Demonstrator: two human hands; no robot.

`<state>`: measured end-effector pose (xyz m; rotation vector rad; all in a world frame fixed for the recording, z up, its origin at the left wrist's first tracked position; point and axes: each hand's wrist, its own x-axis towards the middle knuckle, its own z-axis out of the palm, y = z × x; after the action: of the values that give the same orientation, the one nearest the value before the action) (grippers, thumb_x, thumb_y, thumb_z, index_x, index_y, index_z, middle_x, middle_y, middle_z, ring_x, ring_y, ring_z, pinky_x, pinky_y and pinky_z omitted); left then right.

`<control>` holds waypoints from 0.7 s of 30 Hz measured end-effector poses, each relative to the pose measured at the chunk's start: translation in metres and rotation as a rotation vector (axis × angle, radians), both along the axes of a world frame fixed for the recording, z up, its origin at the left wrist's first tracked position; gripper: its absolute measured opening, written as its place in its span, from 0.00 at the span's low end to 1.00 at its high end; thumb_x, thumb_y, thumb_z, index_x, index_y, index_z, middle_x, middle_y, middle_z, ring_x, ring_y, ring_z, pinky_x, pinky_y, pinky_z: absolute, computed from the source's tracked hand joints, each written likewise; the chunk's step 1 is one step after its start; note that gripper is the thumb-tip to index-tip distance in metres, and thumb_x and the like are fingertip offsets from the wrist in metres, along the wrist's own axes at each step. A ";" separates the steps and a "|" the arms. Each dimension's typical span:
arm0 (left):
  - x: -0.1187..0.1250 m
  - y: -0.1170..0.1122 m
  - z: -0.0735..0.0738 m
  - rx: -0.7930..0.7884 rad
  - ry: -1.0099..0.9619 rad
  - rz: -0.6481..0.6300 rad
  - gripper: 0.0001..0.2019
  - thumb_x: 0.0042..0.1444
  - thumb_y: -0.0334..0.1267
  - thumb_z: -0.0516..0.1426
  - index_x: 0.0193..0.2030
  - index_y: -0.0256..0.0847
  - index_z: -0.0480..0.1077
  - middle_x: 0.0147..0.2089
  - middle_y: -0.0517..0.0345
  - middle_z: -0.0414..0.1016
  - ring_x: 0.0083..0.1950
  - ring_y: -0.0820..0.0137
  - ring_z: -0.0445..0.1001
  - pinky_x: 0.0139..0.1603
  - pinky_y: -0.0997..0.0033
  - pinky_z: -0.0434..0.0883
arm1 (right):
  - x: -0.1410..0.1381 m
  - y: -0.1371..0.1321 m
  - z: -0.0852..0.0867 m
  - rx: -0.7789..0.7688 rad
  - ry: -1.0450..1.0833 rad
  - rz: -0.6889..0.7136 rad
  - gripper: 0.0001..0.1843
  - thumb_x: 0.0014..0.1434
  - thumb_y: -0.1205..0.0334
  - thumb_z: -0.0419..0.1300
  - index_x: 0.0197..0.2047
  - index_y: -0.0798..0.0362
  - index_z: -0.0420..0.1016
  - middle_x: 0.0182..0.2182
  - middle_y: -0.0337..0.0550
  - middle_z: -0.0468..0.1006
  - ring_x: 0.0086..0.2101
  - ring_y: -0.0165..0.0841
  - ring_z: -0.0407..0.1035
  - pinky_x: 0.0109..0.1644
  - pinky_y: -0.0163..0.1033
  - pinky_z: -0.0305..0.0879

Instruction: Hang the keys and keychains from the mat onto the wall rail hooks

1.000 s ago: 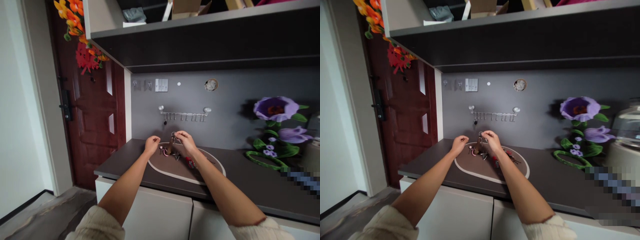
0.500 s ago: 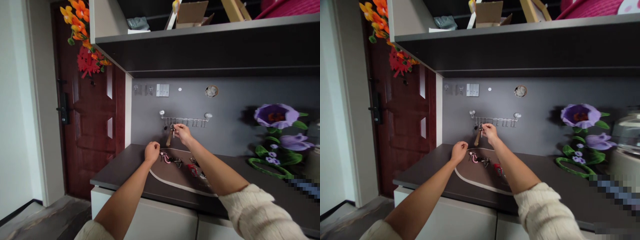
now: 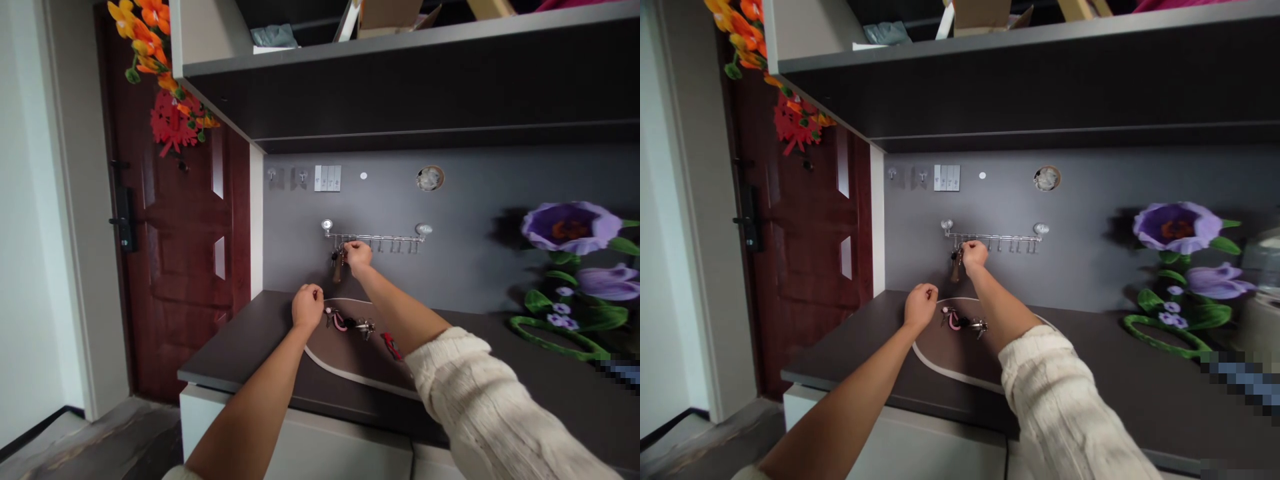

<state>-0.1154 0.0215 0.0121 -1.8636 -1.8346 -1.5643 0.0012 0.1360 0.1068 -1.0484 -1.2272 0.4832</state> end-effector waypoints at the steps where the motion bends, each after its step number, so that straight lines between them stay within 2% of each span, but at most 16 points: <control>1: 0.000 0.000 0.000 -0.001 -0.001 0.000 0.10 0.52 0.35 0.48 0.31 0.40 0.71 0.32 0.55 0.70 0.34 0.72 0.67 0.36 0.74 0.61 | 0.000 0.002 0.000 0.016 -0.036 -0.018 0.08 0.47 0.62 0.55 0.31 0.55 0.71 0.23 0.39 0.73 0.24 0.26 0.66 0.30 0.31 0.63; 5: 0.000 0.000 0.000 -0.007 -0.006 0.000 0.10 0.52 0.36 0.48 0.31 0.40 0.71 0.32 0.55 0.70 0.34 0.72 0.67 0.36 0.74 0.60 | 0.000 0.001 0.001 0.052 -0.156 -0.116 0.09 0.47 0.62 0.54 0.31 0.53 0.73 0.26 0.42 0.75 0.29 0.29 0.68 0.35 0.33 0.62; 10: 0.000 0.000 0.000 -0.010 0.008 0.012 0.10 0.52 0.35 0.48 0.31 0.40 0.71 0.33 0.55 0.70 0.34 0.71 0.67 0.36 0.74 0.60 | 0.000 -0.013 0.000 0.021 -0.275 -0.250 0.09 0.48 0.62 0.54 0.30 0.52 0.74 0.30 0.46 0.76 0.32 0.33 0.69 0.38 0.36 0.61; 15: -0.001 -0.001 0.000 -0.019 0.012 0.028 0.11 0.52 0.35 0.48 0.31 0.40 0.71 0.32 0.54 0.71 0.35 0.71 0.67 0.36 0.74 0.60 | 0.001 -0.016 -0.008 -0.011 -0.306 -0.247 0.09 0.48 0.61 0.54 0.31 0.52 0.74 0.32 0.47 0.76 0.34 0.34 0.69 0.39 0.37 0.60; 21: -0.002 -0.002 0.001 -0.034 -0.010 0.040 0.11 0.52 0.36 0.48 0.30 0.40 0.71 0.33 0.54 0.71 0.34 0.70 0.68 0.36 0.74 0.61 | 0.004 -0.001 -0.021 0.045 -0.172 -0.138 0.07 0.47 0.61 0.55 0.31 0.51 0.71 0.26 0.42 0.74 0.29 0.30 0.68 0.36 0.35 0.62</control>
<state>-0.1172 0.0199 0.0129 -1.8241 -1.9028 -1.5411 0.0048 0.1347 0.0855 -1.1452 -1.3003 0.2621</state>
